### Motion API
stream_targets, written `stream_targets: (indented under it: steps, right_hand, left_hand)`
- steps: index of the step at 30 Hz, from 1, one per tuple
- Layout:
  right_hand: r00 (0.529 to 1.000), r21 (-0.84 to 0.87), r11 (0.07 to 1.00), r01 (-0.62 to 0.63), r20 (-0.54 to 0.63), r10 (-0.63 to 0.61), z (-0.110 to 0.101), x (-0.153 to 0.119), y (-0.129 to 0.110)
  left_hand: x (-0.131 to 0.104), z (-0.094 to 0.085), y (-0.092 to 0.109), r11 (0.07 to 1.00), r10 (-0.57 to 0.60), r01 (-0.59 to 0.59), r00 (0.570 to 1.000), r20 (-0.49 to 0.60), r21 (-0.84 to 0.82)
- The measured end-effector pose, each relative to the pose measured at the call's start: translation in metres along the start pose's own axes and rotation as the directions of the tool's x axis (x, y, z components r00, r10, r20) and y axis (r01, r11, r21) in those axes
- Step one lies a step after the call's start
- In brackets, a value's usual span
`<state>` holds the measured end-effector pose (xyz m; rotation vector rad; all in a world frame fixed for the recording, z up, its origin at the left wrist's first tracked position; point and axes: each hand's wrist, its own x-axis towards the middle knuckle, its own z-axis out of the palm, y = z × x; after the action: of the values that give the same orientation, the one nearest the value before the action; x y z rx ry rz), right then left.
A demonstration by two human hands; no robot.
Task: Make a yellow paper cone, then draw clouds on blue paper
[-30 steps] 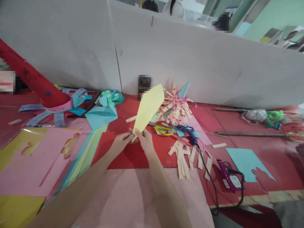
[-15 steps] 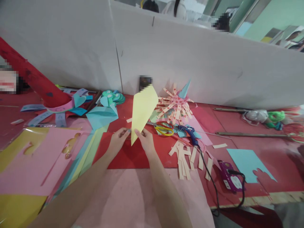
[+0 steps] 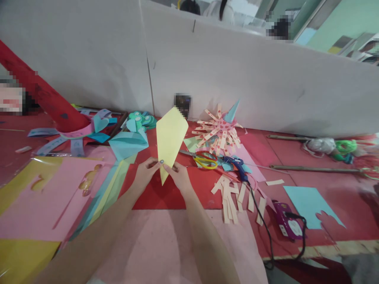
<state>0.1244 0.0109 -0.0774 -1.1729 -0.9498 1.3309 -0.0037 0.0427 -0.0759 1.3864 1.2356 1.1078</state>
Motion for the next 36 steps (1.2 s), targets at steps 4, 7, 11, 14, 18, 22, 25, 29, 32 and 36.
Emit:
stream_targets:
  steps: [4, 7, 11, 14, 18, 22, 25, 29, 32, 36]
  right_hand:
    - [0.998, 0.002, 1.000, -0.014, -0.063, 0.014, -0.005, 0.002, -0.004]
    - [0.996, -0.013, 1.000, 0.024, -0.087, -0.025, -0.008, 0.003, -0.005]
    - [0.997, 0.006, 0.999, 0.038, -0.060, -0.038, -0.008, 0.003, -0.004]
    - [1.000, 0.033, 0.999, 0.028, -0.014, -0.028, -0.007, 0.003, -0.004]
    - [0.997, 0.064, 0.998, 0.008, -0.081, -0.003, -0.009, 0.003, -0.006]
    - [0.995, 0.073, 0.997, -0.005, -0.100, 0.012, -0.013, 0.005, -0.009]
    - [0.997, 0.068, 0.998, -0.011, -0.069, 0.016, -0.014, 0.005, -0.010]
    - [0.993, 0.102, 0.994, -0.040, -0.106, 0.051, -0.014, 0.005, -0.009]
    - [0.990, 0.131, 0.989, -0.062, -0.118, 0.077, -0.015, 0.005, -0.009]
    - [0.990, 0.109, 0.989, -0.096, -0.092, 0.106, -0.017, 0.004, -0.011]
  left_hand:
    - [-0.001, 0.001, 0.001, 0.994, -0.080, 0.082, 0.996, 0.035, -0.070]
    - [-0.003, 0.002, 0.004, 0.988, -0.108, 0.116, 0.991, 0.083, -0.103]
    - [-0.004, 0.002, 0.007, 0.980, -0.127, 0.140, 0.987, 0.098, -0.140]
    - [-0.004, 0.001, 0.006, 0.979, -0.138, 0.146, 0.988, 0.064, -0.145]
    - [-0.003, 0.001, 0.004, 0.984, -0.121, 0.130, 0.989, 0.083, -0.121]
    - [-0.003, 0.002, 0.004, 0.987, -0.129, 0.137, 0.987, 0.099, -0.079]
    - [-0.003, 0.002, 0.004, 0.989, -0.129, 0.133, 0.989, 0.066, -0.065]
    - [-0.002, 0.000, 0.001, 0.992, -0.112, 0.116, 0.991, 0.075, -0.047]
    - [-0.002, 0.000, 0.001, 0.989, -0.132, 0.137, 0.987, 0.096, -0.050]
    - [-0.001, 0.001, 0.004, 0.971, -0.190, 0.199, 0.979, 0.078, -0.133]
